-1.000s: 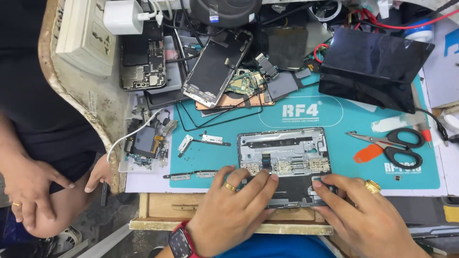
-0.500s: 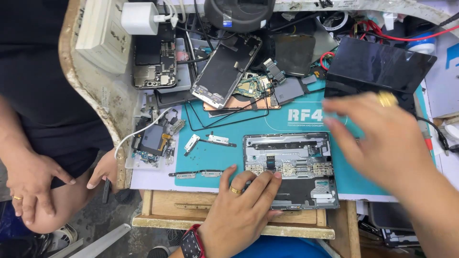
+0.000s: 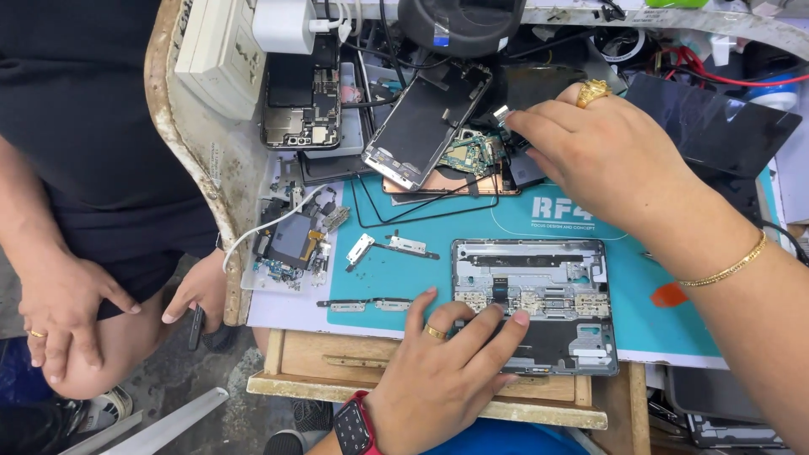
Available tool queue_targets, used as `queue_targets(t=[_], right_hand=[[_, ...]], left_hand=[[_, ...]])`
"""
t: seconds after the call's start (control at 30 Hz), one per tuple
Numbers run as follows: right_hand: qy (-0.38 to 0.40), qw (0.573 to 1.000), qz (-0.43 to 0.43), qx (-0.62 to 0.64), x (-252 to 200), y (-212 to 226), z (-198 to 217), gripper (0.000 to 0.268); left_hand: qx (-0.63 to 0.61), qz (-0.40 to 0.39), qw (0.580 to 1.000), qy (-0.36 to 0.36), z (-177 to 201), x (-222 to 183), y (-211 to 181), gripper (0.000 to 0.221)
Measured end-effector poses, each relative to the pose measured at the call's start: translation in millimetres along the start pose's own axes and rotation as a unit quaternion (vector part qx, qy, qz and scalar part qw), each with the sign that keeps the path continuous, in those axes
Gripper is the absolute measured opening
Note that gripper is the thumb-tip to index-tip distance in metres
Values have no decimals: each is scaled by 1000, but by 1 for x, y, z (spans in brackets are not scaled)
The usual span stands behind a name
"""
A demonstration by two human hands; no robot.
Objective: Connecting internal ribbon cables and components during the repair of a mobile device
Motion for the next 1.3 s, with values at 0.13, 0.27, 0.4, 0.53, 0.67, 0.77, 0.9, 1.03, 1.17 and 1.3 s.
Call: queue_targets(t=[0.13, 0.27, 0.4, 0.53, 0.67, 0.77, 0.9, 1.03, 1.17, 1.3], right_hand=[[-43, 998, 35, -13, 1, 5, 5, 30], [-60, 997, 50, -2, -1, 5, 5, 28], [-126, 992, 0, -18, -8, -5, 7, 21], [-87, 973, -139, 160, -15, -19, 28, 22], [-30, 834, -377, 402, -30, -14, 64, 15], [54, 687, -545, 478, -66, -7, 60, 12], [65, 485, -537, 687, -120, 22, 39, 14], [58, 475, -570, 667, -150, 47, 50, 10], [62, 407, -601, 685, -199, 57, 33, 14], [134, 250, -581, 763, -223, 80, 20, 9]], left_hand=[[2, 1, 1000, -19, 2, -1, 0, 66], [2, 1, 1000, -19, 3, -1, 0, 62], [-6, -2, 999, -32, 7, -1, 0, 56], [-27, -8, 998, -58, 11, -2, 0, 46], [-51, -3, 995, -81, 16, -1, -1, 47], [-82, 16, 981, -177, 36, 4, -7, 42], [-322, 181, 883, -289, 49, 9, 1, 33], [-502, 260, 759, -324, 29, 13, 1, 34], [-592, 249, 690, -336, 11, 16, -12, 31], [-580, 196, 736, -289, 15, 22, -17, 37]])
Point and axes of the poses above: each hand's wrist, its own x-axis towards the middle knuckle, its own z-axis out of the back of the hand, y = z × x, the point moved 7 cm from there along x, towards the middle knuckle, and after that the axes turned 12 degrees about -z, right-handed, at the moved point
